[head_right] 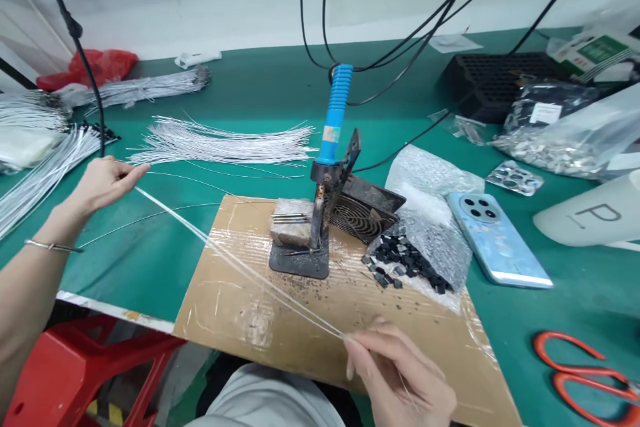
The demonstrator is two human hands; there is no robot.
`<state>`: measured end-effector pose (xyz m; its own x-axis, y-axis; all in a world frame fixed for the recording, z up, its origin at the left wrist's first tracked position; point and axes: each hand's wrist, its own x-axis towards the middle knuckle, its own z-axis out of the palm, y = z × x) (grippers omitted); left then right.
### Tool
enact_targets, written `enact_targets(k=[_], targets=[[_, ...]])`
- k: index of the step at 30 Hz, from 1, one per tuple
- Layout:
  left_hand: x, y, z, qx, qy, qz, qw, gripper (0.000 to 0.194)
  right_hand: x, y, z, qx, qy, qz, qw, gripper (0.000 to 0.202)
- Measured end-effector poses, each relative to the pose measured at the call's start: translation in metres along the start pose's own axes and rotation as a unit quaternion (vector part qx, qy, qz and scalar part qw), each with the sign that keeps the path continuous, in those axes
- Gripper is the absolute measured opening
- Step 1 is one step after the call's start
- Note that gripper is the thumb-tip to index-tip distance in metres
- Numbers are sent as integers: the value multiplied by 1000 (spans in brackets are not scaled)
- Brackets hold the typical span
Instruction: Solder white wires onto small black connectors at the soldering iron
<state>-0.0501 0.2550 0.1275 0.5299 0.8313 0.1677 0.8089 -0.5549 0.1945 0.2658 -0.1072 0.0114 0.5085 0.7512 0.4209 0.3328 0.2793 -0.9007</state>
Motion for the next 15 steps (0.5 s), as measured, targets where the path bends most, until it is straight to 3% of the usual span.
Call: enact_targets(k=[3, 5, 9, 12, 15], targets=[[-9, -2, 1, 56, 2, 11, 998, 61, -8, 4, 11, 0, -9, 74, 997, 13], [-24, 16, 12, 71, 0, 21, 997, 57, -12, 5, 20, -1, -11, 124, 992, 13], [-77, 95, 49, 5, -25, 84, 996, 32, -14, 8, 32, -25, -46, 124, 991, 15], [-116, 166, 76, -202, -83, 216, 952, 24, -11, 10, 35, -39, -78, 91, 992, 15], [-137, 212, 97, -260, -149, 204, 932, 23, -8, 10, 35, -45, -88, 77, 992, 14]])
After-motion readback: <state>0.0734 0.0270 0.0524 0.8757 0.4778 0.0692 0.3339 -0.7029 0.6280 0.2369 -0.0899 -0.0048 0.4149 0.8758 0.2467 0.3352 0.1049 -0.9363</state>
